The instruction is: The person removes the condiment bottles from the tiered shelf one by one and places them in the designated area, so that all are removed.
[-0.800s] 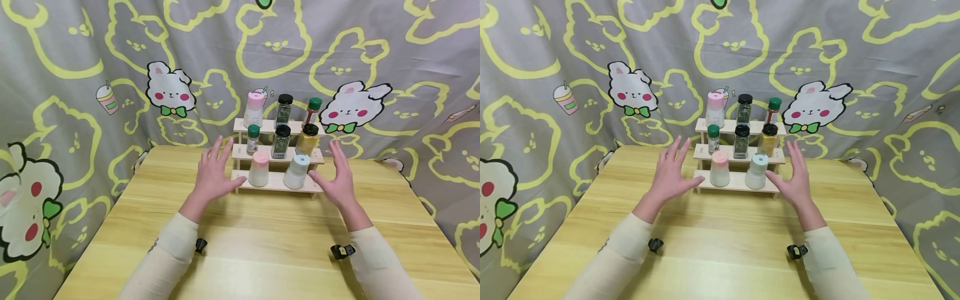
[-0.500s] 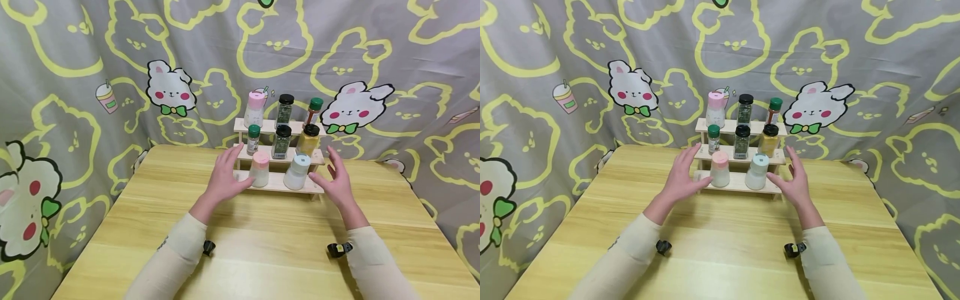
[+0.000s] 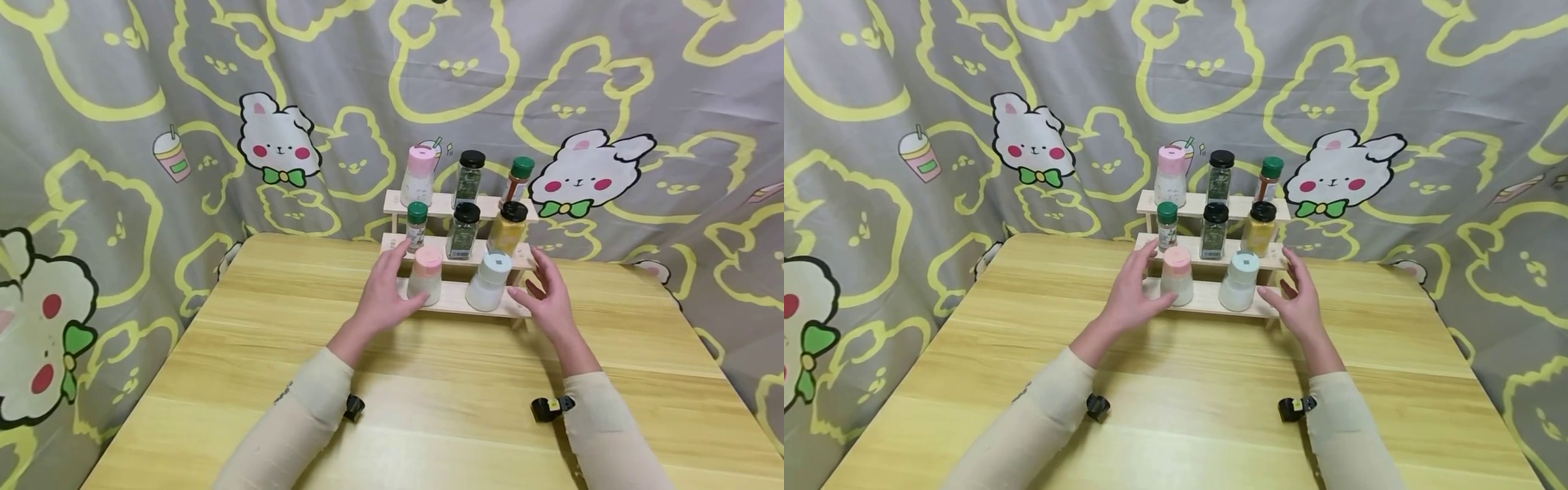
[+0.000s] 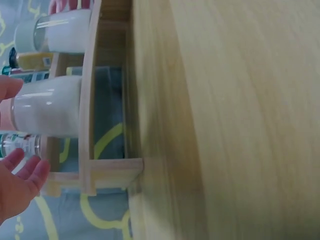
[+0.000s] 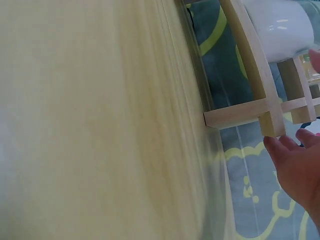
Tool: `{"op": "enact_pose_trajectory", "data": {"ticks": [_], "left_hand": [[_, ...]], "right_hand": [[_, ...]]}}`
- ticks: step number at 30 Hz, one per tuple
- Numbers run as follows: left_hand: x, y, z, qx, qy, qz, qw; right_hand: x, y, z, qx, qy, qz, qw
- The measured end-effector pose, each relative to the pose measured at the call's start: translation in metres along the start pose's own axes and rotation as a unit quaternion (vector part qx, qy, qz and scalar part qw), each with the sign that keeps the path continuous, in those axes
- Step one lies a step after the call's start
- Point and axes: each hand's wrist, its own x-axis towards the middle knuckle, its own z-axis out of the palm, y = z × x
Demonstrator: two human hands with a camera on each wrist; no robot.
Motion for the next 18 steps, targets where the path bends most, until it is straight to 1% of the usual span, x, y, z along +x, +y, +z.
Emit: {"op": "enact_pose_trajectory", "data": {"ticks": [5,8,13,18], "left_hand": [[0.000,-0.001,0.007,-0.016,-0.006,-0.007,0.9998],[-0.001,-0.002,0.012,-0.023,-0.006,-0.005,0.9997],[-0.002,-0.003,0.018,-0.024,-0.002,0.000,0.9997],[-0.003,-0.004,0.021,-0.029,0.000,-0.006,0.9996]], "right_hand": [[0.003,0.007,-0.001,0.005,-0.011,0.016,0.9998],[0.003,0.009,-0.001,0.009,-0.018,0.023,0.9995],[0.002,0.012,0.001,0.019,-0.031,0.024,0.9990],[0.001,0.014,0.003,0.036,-0.032,0.022,0.9986]]}}
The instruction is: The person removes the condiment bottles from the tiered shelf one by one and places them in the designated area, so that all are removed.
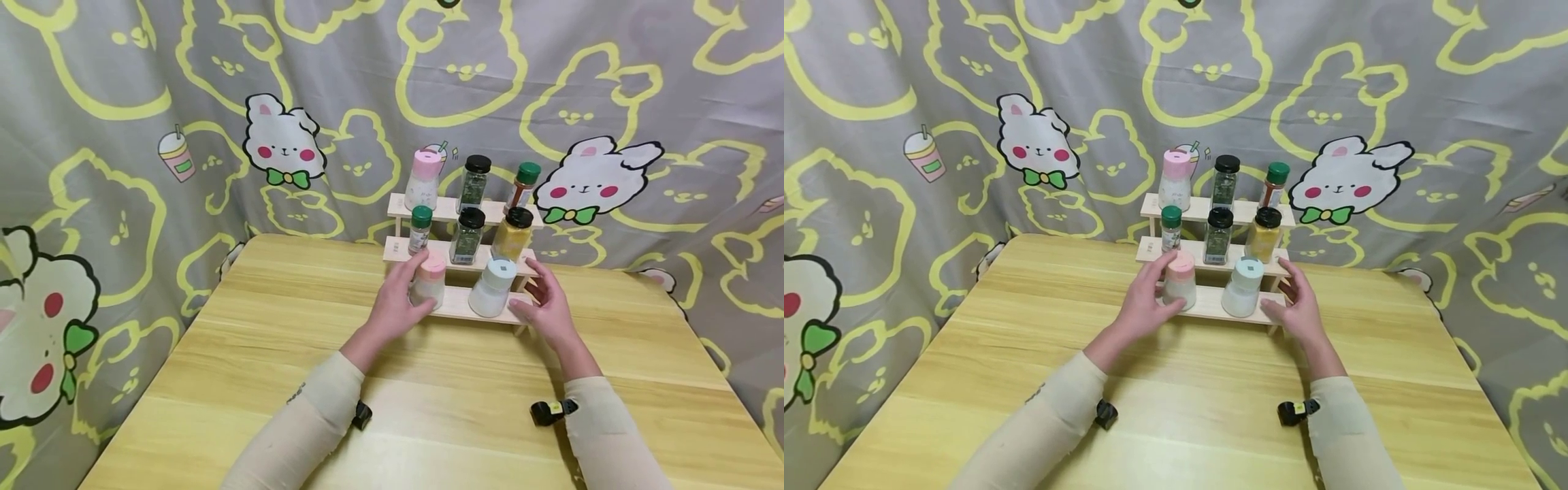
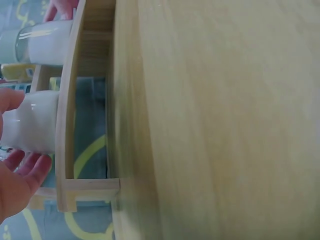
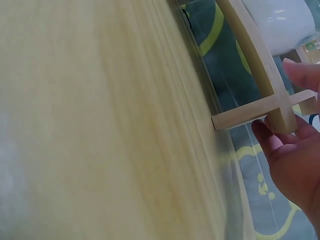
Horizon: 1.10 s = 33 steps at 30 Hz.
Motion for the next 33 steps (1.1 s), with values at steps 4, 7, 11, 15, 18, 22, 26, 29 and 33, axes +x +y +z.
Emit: {"op": "enact_pose_trajectory", "data": {"ticks": [4,7,11,15,18,22,26,29,33], "left_hand": [[-0.001,-0.001,0.003,0.006,0.000,0.005,1.0000],[-0.002,-0.002,0.004,0.010,0.002,0.008,0.9999],[-0.002,-0.002,0.005,0.014,0.001,0.006,0.9999],[-0.001,-0.001,0.006,0.017,-0.004,-0.002,0.9998],[0.000,-0.001,0.006,0.019,-0.006,-0.005,0.9998],[0.001,-0.001,0.007,0.020,-0.005,-0.006,0.9998],[0.002,-0.002,0.008,0.005,-0.003,-0.015,0.9999],[0.004,-0.002,0.009,-0.014,-0.002,-0.024,0.9996],[0.004,-0.003,0.010,-0.028,-0.006,-0.043,0.9987]], "right_hand": [[-0.002,0.002,0.000,0.012,0.000,-0.003,0.9999],[-0.002,0.004,-0.001,0.013,0.003,-0.004,0.9999],[-0.002,0.007,-0.003,0.016,0.005,-0.004,0.9999],[-0.002,0.008,-0.004,0.014,0.004,-0.005,0.9999],[-0.001,0.007,-0.004,0.007,0.006,-0.002,1.0000],[-0.001,0.006,-0.004,0.007,0.006,0.001,1.0000],[0.000,0.009,-0.005,0.007,0.005,-0.003,1.0000],[0.001,0.012,-0.006,0.008,0.001,-0.007,0.9999],[0.001,0.014,-0.005,0.010,-0.001,-0.007,0.9999]]}}
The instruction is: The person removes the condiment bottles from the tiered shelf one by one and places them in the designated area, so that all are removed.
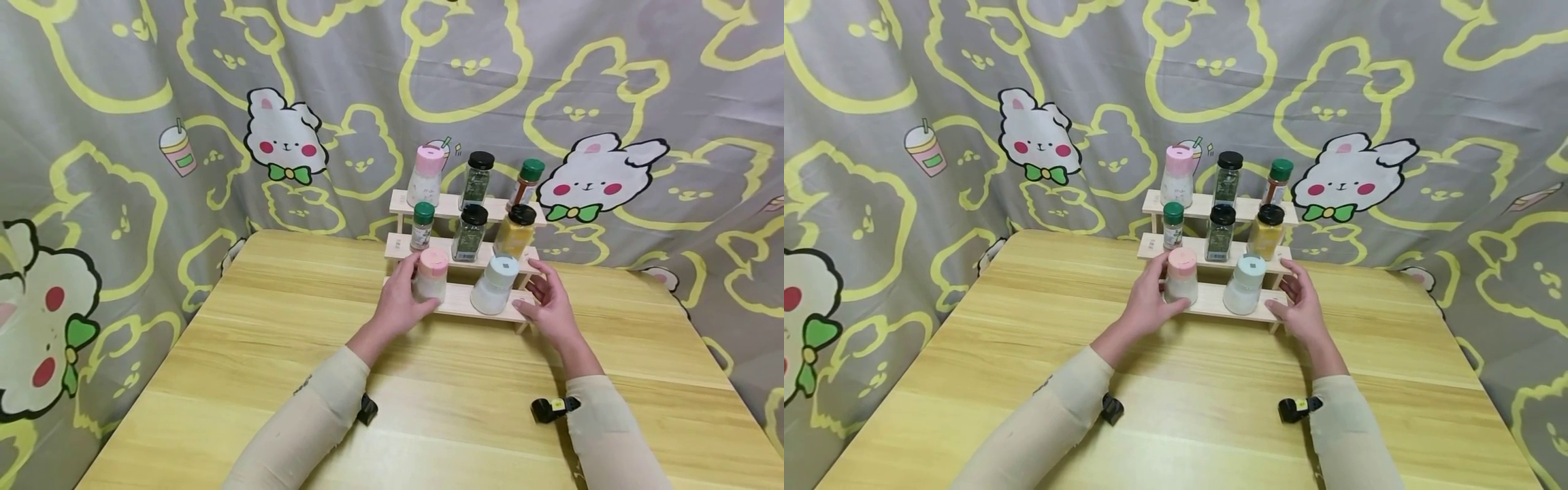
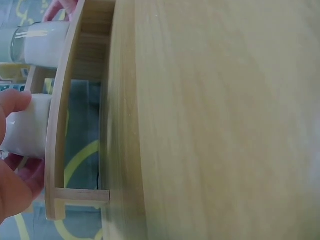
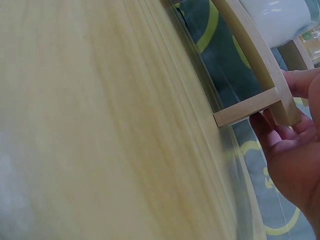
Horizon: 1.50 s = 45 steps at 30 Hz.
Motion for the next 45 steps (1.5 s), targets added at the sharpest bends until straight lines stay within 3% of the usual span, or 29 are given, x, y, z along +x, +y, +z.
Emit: {"op": "enact_pose_trajectory", "data": {"ticks": [23,36,45], "left_hand": [[0.000,0.001,-0.001,-0.034,0.018,-0.029,0.9988],[-0.004,0.009,-0.022,-0.059,0.025,-0.020,0.9977],[-0.007,0.012,-0.041,-0.069,0.049,0.001,0.9964]], "right_hand": [[-0.001,-0.002,0.002,-0.008,-0.005,0.000,1.0000],[-0.001,0.000,0.001,0.028,-0.013,-0.015,0.9994],[0.000,0.001,-0.001,0.023,-0.016,-0.017,0.9995]]}}
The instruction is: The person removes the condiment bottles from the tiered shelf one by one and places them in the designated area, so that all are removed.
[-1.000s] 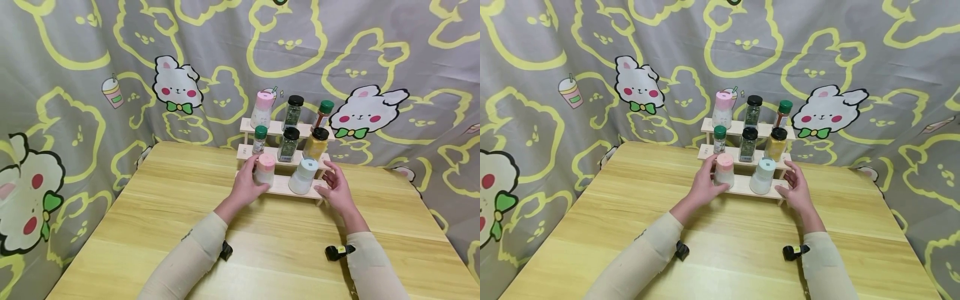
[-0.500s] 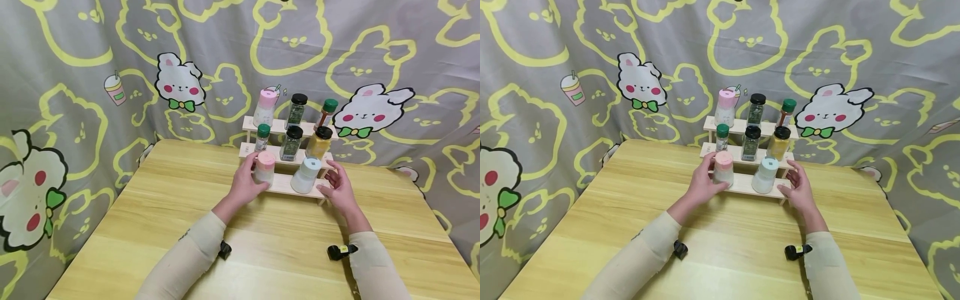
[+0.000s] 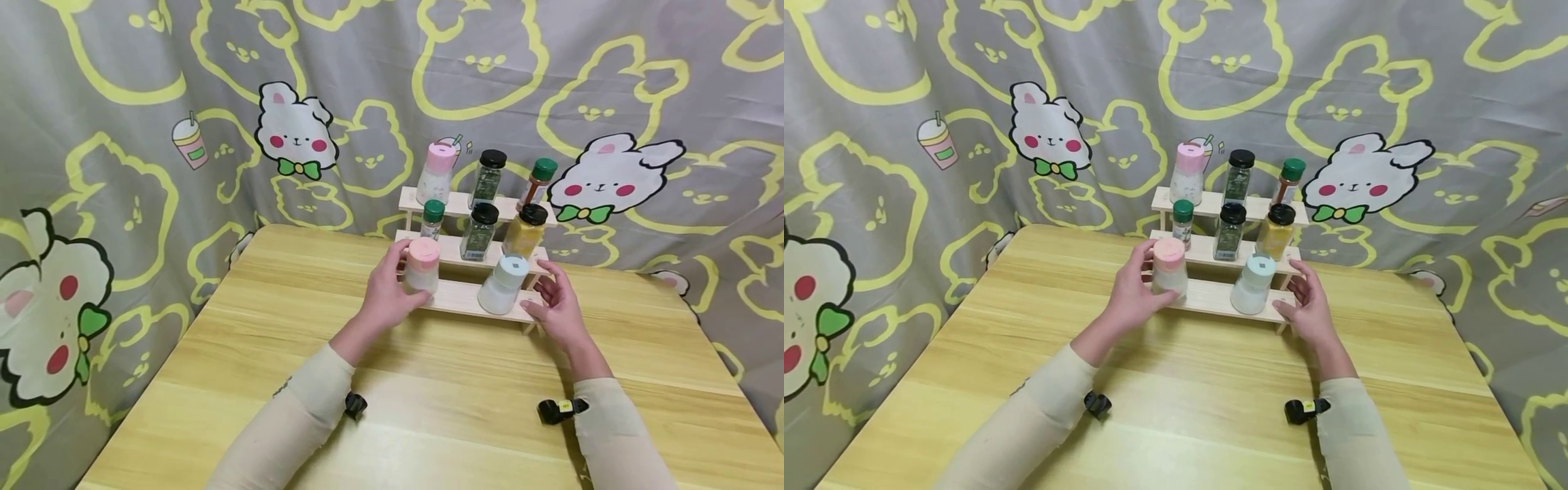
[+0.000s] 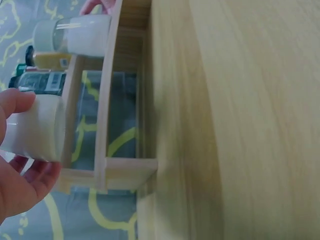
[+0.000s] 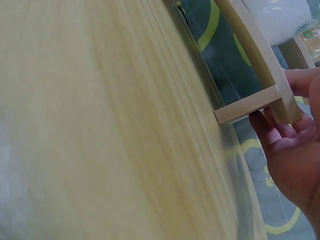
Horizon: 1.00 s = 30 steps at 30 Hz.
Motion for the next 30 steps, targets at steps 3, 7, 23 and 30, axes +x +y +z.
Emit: {"op": "enact_pose_trajectory", "data": {"ticks": [3,7,23,30], "left_hand": [[0.000,0.003,-0.008,-0.006,0.006,0.001,1.0000],[0.001,0.004,-0.018,-0.008,0.017,0.004,0.9998],[0.007,0.001,-0.053,-0.003,0.063,-0.005,0.9980],[0.013,-0.004,-0.067,0.003,0.071,0.000,0.9975]], "right_hand": [[0.000,-0.001,0.000,0.001,-0.003,-0.004,1.0000],[0.000,-0.002,-0.001,0.001,-0.003,-0.001,1.0000],[0.000,-0.001,-0.001,0.003,-0.003,0.002,1.0000],[0.000,0.000,-0.001,0.006,-0.001,-0.001,1.0000]]}}
